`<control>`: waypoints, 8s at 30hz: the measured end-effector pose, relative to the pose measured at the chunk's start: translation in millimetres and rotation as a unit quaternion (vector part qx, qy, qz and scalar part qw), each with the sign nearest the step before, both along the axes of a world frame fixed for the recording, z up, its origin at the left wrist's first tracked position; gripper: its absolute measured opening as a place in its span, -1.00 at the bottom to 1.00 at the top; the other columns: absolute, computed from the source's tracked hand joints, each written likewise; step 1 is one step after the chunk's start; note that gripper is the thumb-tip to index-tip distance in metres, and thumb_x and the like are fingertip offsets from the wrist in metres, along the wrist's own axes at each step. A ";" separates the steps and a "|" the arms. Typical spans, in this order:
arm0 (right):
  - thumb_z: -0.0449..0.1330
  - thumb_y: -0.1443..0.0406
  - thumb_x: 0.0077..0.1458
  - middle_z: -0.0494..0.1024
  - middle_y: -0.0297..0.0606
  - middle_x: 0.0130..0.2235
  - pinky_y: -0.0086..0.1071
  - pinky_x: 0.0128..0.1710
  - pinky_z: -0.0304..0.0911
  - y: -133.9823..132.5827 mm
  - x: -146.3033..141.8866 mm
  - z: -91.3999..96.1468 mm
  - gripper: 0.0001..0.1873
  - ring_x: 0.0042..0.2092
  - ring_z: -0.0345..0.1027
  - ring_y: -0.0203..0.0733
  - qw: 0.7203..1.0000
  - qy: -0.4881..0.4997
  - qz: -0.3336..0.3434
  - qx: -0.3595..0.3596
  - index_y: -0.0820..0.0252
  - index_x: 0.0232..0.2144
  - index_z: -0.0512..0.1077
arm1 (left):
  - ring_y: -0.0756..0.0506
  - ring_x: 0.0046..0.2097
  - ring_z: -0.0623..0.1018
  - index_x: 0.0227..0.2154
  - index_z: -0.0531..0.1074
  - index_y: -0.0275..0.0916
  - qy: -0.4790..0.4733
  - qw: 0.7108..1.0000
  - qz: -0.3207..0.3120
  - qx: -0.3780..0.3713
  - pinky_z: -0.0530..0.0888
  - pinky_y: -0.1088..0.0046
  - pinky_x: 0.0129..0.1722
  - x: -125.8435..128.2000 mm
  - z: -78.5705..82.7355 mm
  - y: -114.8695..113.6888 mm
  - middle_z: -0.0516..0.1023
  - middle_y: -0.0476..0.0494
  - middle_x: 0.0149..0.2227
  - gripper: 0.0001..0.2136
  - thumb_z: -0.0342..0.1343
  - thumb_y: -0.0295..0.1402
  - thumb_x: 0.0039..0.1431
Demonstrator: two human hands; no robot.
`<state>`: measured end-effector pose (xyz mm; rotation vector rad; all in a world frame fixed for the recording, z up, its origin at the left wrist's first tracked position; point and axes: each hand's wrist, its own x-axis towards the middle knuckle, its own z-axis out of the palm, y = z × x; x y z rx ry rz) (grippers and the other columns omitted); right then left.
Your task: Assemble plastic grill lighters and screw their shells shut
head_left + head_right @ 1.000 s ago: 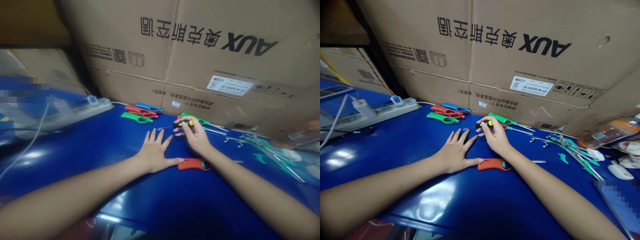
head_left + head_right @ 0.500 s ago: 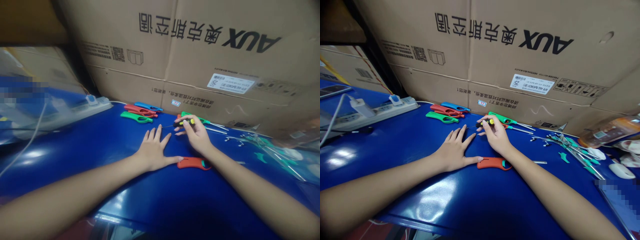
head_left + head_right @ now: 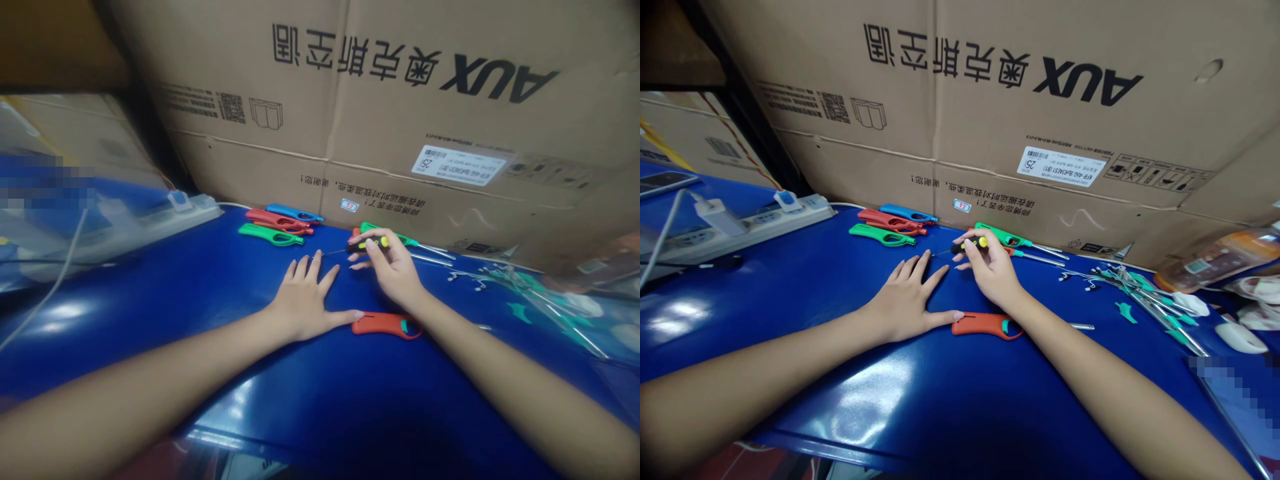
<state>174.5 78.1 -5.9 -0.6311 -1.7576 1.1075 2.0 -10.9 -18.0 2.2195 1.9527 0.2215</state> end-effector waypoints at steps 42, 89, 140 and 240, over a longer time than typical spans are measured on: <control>0.15 0.07 0.31 0.53 -0.23 -0.06 -0.38 -0.31 0.58 2.3 1.0 -6.7 -0.74 -0.22 0.54 -0.28 1.000 0.006 0.010 0.009 0.08 -0.10 0.38 | -0.53 0.41 0.08 0.39 0.12 -0.17 0.045 0.998 -0.012 0.031 0.08 -0.15 0.33 1.9 1.7 0.0 0.05 -0.45 0.43 0.01 -0.23 0.46 0.05; 0.20 0.11 0.26 0.60 -0.25 -0.18 -0.35 -0.43 0.53 -19.8 28.0 30.8 -0.82 -0.35 0.52 -0.25 0.988 0.117 -0.067 -0.077 0.06 -0.21 0.39 | -0.55 0.41 0.06 0.38 0.14 -0.16 0.020 0.999 -0.008 0.046 0.07 -0.16 0.33 0.7 0.6 -2.2 0.00 -0.42 0.45 -0.01 -0.14 0.44 0.05; 0.17 0.30 0.12 0.61 -0.26 -0.36 -0.39 -0.65 0.32 -57.6 85.6 33.1 -0.96 -0.56 0.35 -0.27 0.954 0.170 -0.100 -0.224 0.15 -0.35 0.37 | 0.01 -0.31 0.59 -0.35 0.60 -0.29 -0.454 0.871 -0.169 0.077 0.48 0.53 -0.25 23.9 6.2 -10.2 0.64 -0.09 -0.33 -0.92 0.24 -0.41 0.24; 0.29 0.39 0.16 0.65 -0.31 -0.25 -0.33 -0.49 0.47 -99.1 80.1 30.5 -0.33 -0.38 0.54 -0.17 0.970 -0.037 -0.045 0.237 -0.28 0.23 0.28 | -0.19 -0.04 0.52 0.06 0.46 -0.25 -0.270 0.889 -0.369 0.037 0.42 0.25 0.02 20.8 -2.6 -8.8 0.58 -0.25 -0.06 -0.63 0.23 -0.22 0.26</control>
